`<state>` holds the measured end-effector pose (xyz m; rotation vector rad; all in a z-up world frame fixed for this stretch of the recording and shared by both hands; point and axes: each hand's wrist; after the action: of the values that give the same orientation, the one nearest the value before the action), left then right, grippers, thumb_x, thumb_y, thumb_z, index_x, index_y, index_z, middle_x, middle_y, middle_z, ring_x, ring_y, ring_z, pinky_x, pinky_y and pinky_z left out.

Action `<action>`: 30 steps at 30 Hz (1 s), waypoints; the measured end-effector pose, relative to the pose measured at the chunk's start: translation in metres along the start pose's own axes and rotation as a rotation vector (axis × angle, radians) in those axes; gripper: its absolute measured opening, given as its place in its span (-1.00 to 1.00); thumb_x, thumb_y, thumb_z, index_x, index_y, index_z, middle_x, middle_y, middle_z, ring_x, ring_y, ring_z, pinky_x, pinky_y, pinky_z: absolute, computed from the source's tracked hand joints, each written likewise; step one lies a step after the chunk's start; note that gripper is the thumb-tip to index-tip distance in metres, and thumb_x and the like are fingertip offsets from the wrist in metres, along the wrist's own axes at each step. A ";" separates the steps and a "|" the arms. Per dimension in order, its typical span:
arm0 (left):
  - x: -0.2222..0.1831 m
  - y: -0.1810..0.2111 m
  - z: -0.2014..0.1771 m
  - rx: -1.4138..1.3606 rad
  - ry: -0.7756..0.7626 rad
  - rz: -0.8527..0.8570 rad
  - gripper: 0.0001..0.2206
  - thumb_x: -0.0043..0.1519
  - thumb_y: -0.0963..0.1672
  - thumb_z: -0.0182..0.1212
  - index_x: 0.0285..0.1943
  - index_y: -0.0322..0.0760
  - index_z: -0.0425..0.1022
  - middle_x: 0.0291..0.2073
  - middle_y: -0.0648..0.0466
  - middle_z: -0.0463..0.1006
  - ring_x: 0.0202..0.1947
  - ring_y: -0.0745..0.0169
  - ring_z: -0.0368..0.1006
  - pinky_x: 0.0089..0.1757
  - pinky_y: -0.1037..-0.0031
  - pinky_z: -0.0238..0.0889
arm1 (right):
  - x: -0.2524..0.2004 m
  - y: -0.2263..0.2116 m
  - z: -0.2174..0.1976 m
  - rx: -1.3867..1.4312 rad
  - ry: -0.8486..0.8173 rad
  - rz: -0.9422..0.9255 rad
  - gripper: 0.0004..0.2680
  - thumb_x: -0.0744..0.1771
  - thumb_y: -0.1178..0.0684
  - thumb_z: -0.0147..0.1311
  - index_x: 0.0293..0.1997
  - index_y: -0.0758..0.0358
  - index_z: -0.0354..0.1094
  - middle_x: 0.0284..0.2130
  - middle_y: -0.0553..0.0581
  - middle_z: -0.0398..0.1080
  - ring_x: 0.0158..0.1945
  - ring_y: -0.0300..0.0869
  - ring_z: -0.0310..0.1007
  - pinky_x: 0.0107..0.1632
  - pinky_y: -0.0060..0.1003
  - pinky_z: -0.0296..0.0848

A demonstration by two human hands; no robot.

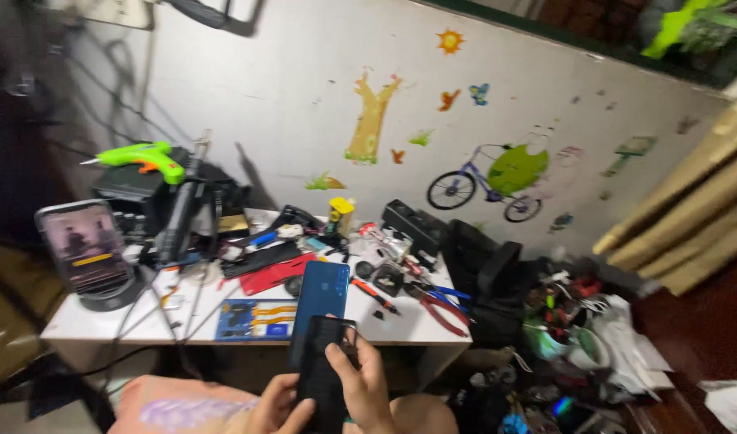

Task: The person is assembling a smartphone by fitting the rear housing onto the internal chassis, using a screwdriver to help align parts.

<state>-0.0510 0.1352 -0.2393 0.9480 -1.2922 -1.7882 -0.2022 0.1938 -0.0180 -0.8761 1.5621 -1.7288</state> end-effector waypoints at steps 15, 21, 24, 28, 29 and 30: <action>0.039 0.319 0.033 -0.379 -0.124 0.399 -0.78 0.52 -0.10 0.14 0.16 -0.39 0.30 -0.21 -0.39 0.60 -0.43 -0.18 0.65 -0.66 0.29 0.43 | 0.096 -0.044 -0.130 -0.495 0.530 0.119 -0.57 0.45 -0.02 0.11 0.61 -0.21 0.40 0.45 0.34 0.48 0.55 0.00 0.46 0.34 -0.08 0.47; 0.058 0.296 0.020 -0.458 0.044 0.325 -0.67 0.39 -0.22 0.28 0.31 -0.33 0.36 0.03 -0.24 0.72 -0.15 -0.13 0.71 -0.23 0.15 0.66 | 0.117 0.031 -0.149 -0.864 0.498 0.016 -0.57 0.41 -0.07 0.17 0.54 -0.11 0.47 0.22 0.26 0.66 0.32 0.07 0.66 0.34 -0.03 0.54; 0.053 0.289 0.010 -0.388 0.072 0.104 -0.57 0.25 -0.23 0.47 0.25 -0.32 0.36 -0.10 -0.15 0.65 -0.29 -0.13 0.72 0.09 0.22 0.52 | 0.126 0.061 -0.154 -1.100 0.633 -0.371 -0.62 0.34 -0.06 0.32 0.36 0.01 0.61 0.10 0.21 0.71 0.13 0.12 0.71 0.25 0.02 0.57; 0.055 0.295 -0.002 -0.500 0.121 -0.135 -0.33 0.26 -0.33 0.25 0.65 -0.29 0.32 0.27 -0.34 0.61 0.11 -0.28 0.57 0.07 -0.13 0.59 | 0.116 0.043 -0.131 -1.120 0.639 -0.354 -0.63 0.36 -0.03 0.33 0.36 0.15 0.61 0.12 0.12 0.64 0.16 0.05 0.64 0.24 -0.01 0.57; 0.058 0.290 -0.006 -0.547 0.107 -0.143 -0.27 0.25 -0.34 0.23 0.71 -0.26 0.26 0.23 -0.43 0.61 0.07 -0.39 0.59 0.09 -0.14 0.58 | 0.111 0.034 -0.123 -1.124 0.637 -0.242 -0.62 0.39 -0.07 0.30 0.39 0.14 0.60 0.21 0.08 0.61 0.24 0.05 0.59 0.26 -0.02 0.55; 0.062 0.275 -0.012 -0.551 0.114 -0.146 -0.27 0.25 -0.34 0.23 0.71 -0.26 0.26 0.23 -0.43 0.61 0.07 -0.39 0.59 0.09 -0.14 0.58 | 0.110 0.038 -0.123 -1.128 0.629 -0.241 -0.62 0.39 -0.07 0.30 0.39 0.14 0.60 0.21 0.08 0.61 0.24 0.05 0.59 0.26 -0.02 0.55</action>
<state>-0.0330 0.0114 0.0135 0.8241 -0.6131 -2.0181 -0.3646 0.1706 -0.0583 -1.0810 3.0796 -1.2097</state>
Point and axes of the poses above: each hand's wrist, its own x-axis towards the middle knuckle, its own z-axis out of the palm, y = z × x
